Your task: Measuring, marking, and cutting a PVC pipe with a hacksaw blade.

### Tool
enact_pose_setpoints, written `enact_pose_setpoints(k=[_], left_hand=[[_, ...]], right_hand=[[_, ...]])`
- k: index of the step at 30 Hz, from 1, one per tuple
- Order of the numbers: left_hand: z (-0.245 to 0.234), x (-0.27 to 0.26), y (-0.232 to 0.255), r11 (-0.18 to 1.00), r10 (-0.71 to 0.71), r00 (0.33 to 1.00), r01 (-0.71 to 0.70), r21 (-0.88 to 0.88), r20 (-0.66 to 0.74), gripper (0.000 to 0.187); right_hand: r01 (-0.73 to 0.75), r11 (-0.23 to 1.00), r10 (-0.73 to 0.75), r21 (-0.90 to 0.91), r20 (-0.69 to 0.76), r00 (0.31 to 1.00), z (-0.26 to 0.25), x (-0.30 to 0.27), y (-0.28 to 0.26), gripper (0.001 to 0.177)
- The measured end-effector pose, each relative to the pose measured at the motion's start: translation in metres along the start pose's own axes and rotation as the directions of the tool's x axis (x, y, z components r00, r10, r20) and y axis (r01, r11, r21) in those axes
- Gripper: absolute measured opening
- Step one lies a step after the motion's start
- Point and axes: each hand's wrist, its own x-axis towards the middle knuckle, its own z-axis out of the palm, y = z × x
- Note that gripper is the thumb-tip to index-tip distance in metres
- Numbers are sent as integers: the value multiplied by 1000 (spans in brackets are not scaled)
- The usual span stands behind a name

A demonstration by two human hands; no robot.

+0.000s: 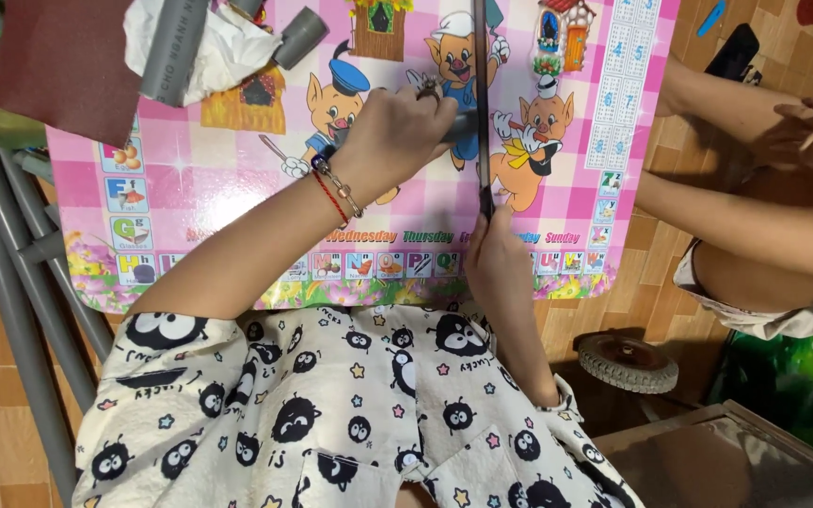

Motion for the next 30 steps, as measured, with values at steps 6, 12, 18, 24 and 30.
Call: enact_pose_setpoints(k=[6, 12, 18, 24, 30], left_hand=[[-2, 2, -6, 994, 0, 999, -7, 113, 54, 41], [-6, 1, -7, 1000, 12, 1000, -12, 4, 17, 37], [-6, 4, -6, 999, -17, 1000, 16, 50, 16, 41], [-7, 11, -6, 999, -8, 993, 4, 37, 121, 40], [-7, 15, -2, 999, -12, 969, 23, -45, 246, 36]], right_hand=[[99, 994, -102, -36, -101, 990, 2, 28, -16, 26], [109, 994, -107, 21, -57, 993, -2, 8, -8, 13], [59, 988, -63, 143, 19, 998, -22, -1, 4, 11], [2, 956, -17, 294, 49, 999, -30, 4, 11, 22], [-298, 940, 332, -163, 252, 909, -61, -2, 1, 29]])
